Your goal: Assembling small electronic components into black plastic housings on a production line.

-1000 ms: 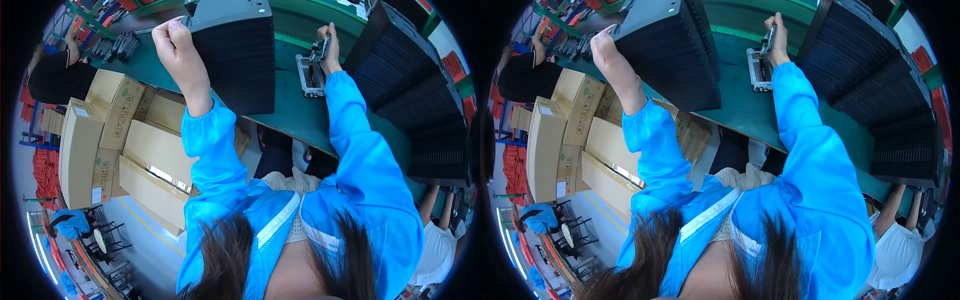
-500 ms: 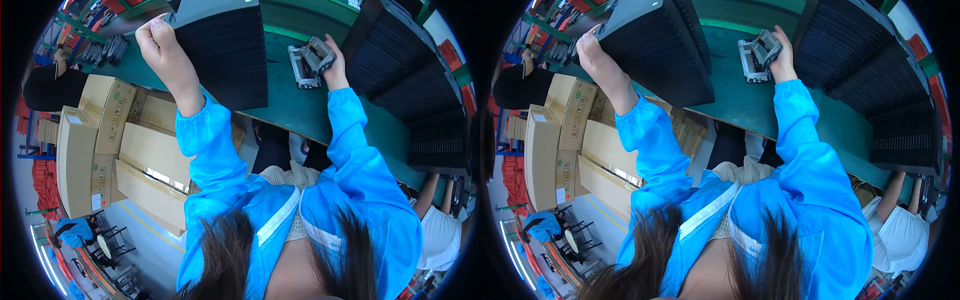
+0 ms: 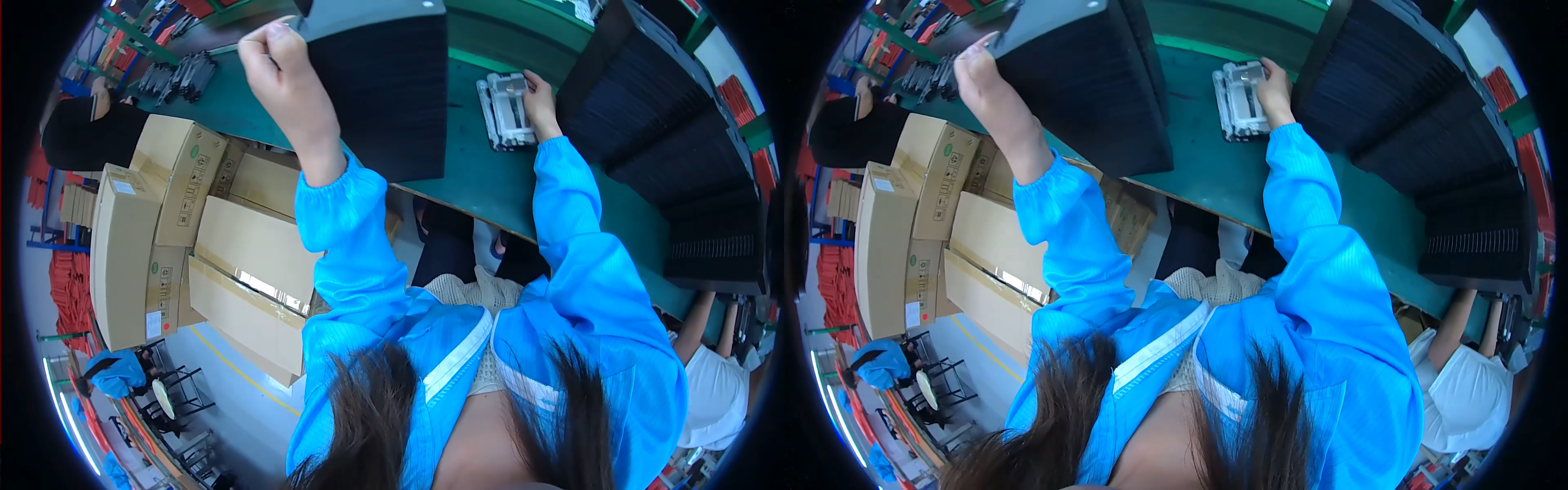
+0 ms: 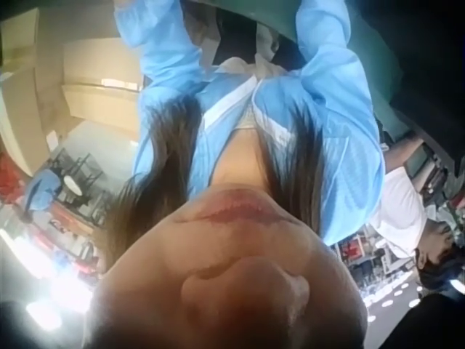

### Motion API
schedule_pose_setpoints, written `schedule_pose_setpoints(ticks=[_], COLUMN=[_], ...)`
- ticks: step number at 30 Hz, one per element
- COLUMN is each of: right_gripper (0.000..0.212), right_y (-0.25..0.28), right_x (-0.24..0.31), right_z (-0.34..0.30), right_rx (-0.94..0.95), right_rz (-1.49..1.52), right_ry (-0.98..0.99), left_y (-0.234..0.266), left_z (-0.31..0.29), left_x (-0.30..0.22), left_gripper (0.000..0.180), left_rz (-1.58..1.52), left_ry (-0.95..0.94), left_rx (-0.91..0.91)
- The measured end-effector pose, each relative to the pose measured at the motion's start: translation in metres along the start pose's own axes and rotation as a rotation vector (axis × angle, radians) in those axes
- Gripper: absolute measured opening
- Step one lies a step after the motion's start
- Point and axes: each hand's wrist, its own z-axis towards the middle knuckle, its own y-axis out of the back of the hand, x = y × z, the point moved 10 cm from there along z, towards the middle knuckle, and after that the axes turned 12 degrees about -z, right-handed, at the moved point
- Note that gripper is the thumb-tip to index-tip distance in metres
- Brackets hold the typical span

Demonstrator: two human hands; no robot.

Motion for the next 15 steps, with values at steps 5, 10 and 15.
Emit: schedule_pose_setpoints(ticks=[5,10,15], right_gripper=[0.037,0.031,0.032], right_y=[0.023,0.106,0.072], right_x=[0.039,0.264,0.422], right_z=[-0.011,-0.098,-0.191], right_rx=[-0.134,-0.212,0.134], right_rz=[-0.410,0.348,0.010], right_ry=[0.205,0.694,1.288], left_y=[-0.005,0.001,0.004], left_z=[-0.004,-0.019,-0.033], left_x=[-0.002,0.015,0.031], left_gripper=[0.029,0.034,0.039], left_rz=[-0.071,-0.273,-0.451], left_ry=[0.043,0.197,0.328], left_rx=[0.017,0.083,0.112])
